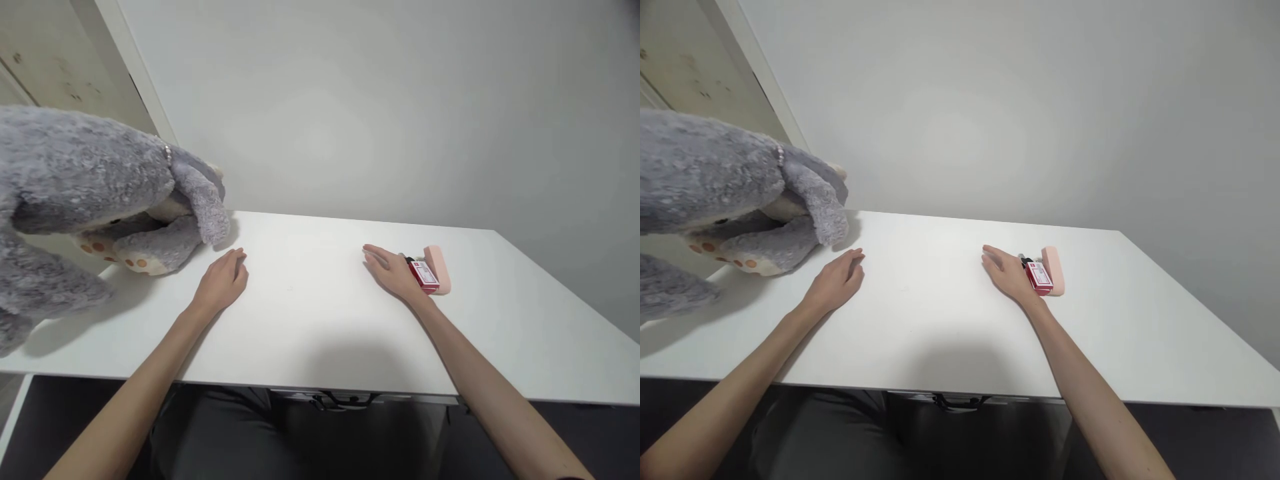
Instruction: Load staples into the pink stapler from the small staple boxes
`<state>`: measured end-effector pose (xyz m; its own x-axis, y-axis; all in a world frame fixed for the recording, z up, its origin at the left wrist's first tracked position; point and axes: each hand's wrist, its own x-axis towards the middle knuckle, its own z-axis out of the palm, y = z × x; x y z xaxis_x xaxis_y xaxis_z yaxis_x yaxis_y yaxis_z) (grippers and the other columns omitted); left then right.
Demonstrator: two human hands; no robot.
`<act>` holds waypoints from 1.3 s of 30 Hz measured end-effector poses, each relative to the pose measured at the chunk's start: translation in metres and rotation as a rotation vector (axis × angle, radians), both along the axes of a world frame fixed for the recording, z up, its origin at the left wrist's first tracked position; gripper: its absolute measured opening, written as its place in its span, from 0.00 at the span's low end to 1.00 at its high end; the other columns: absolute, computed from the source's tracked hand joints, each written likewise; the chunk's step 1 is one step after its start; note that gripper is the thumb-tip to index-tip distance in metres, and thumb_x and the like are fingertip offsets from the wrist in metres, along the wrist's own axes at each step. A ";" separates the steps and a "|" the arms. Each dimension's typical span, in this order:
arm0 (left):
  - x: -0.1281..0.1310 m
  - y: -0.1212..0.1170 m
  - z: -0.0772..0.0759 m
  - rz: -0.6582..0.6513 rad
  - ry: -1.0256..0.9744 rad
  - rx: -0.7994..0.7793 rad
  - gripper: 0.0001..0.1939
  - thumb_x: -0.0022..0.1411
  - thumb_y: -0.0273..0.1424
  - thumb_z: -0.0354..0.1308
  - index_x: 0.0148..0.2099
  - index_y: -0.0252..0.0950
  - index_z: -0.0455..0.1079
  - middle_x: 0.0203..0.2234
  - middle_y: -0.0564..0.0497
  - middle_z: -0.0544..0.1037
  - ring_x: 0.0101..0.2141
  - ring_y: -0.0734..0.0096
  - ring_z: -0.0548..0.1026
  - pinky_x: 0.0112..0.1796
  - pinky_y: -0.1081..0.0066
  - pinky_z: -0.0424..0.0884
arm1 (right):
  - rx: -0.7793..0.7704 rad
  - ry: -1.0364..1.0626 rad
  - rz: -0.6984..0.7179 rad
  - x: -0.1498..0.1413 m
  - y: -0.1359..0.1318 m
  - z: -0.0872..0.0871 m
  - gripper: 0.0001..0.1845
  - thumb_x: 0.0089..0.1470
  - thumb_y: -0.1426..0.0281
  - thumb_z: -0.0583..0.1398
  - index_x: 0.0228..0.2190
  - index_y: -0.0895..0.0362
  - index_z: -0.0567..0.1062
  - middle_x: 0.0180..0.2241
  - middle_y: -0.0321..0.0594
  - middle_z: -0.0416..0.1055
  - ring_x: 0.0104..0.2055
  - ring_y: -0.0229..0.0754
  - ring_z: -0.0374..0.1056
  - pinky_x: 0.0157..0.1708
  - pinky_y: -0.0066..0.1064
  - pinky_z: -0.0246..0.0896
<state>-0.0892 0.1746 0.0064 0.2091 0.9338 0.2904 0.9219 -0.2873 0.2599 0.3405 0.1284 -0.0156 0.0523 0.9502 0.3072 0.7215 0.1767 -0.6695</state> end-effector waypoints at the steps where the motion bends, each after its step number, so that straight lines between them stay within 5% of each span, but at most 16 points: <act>1: 0.000 0.000 0.000 -0.003 0.000 -0.001 0.26 0.72 0.35 0.43 0.65 0.34 0.67 0.66 0.41 0.72 0.66 0.50 0.69 0.67 0.53 0.64 | 0.000 0.006 0.008 0.000 0.000 -0.001 0.29 0.69 0.52 0.55 0.61 0.55 0.77 0.61 0.47 0.76 0.61 0.56 0.73 0.66 0.52 0.63; 10: 0.000 0.000 0.000 -0.003 -0.011 0.002 0.26 0.72 0.36 0.43 0.65 0.34 0.68 0.66 0.41 0.73 0.67 0.50 0.69 0.68 0.52 0.64 | -0.004 0.023 0.098 -0.021 -0.003 -0.005 0.26 0.69 0.56 0.56 0.61 0.54 0.77 0.63 0.46 0.75 0.65 0.53 0.71 0.65 0.46 0.66; 19: -0.004 0.000 -0.005 -0.031 0.018 0.012 0.28 0.73 0.38 0.41 0.66 0.33 0.69 0.68 0.41 0.71 0.70 0.54 0.64 0.70 0.53 0.60 | -0.079 -0.163 0.226 -0.043 -0.013 -0.008 0.30 0.72 0.54 0.53 0.68 0.53 0.69 0.74 0.43 0.58 0.77 0.50 0.51 0.76 0.49 0.46; 33: -0.002 -0.011 -0.013 -0.054 0.077 0.034 0.29 0.73 0.41 0.43 0.68 0.34 0.69 0.70 0.43 0.67 0.72 0.53 0.61 0.71 0.52 0.57 | -0.070 -0.208 0.197 -0.049 -0.013 -0.009 0.29 0.73 0.55 0.52 0.66 0.55 0.70 0.73 0.45 0.59 0.77 0.49 0.50 0.76 0.48 0.45; 39: 0.019 -0.038 -0.021 -0.148 0.134 0.008 0.33 0.75 0.46 0.42 0.73 0.33 0.62 0.74 0.40 0.60 0.74 0.48 0.54 0.72 0.47 0.52 | -0.074 -0.223 0.183 -0.053 -0.013 -0.011 0.28 0.73 0.56 0.51 0.66 0.55 0.70 0.74 0.44 0.58 0.78 0.49 0.49 0.77 0.49 0.44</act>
<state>-0.0706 0.1363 -0.0146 0.3812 0.8878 0.2577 0.8956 -0.4238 0.1352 0.2873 0.1149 -0.0262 -0.1833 0.9577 0.2217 0.8129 0.2745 -0.5136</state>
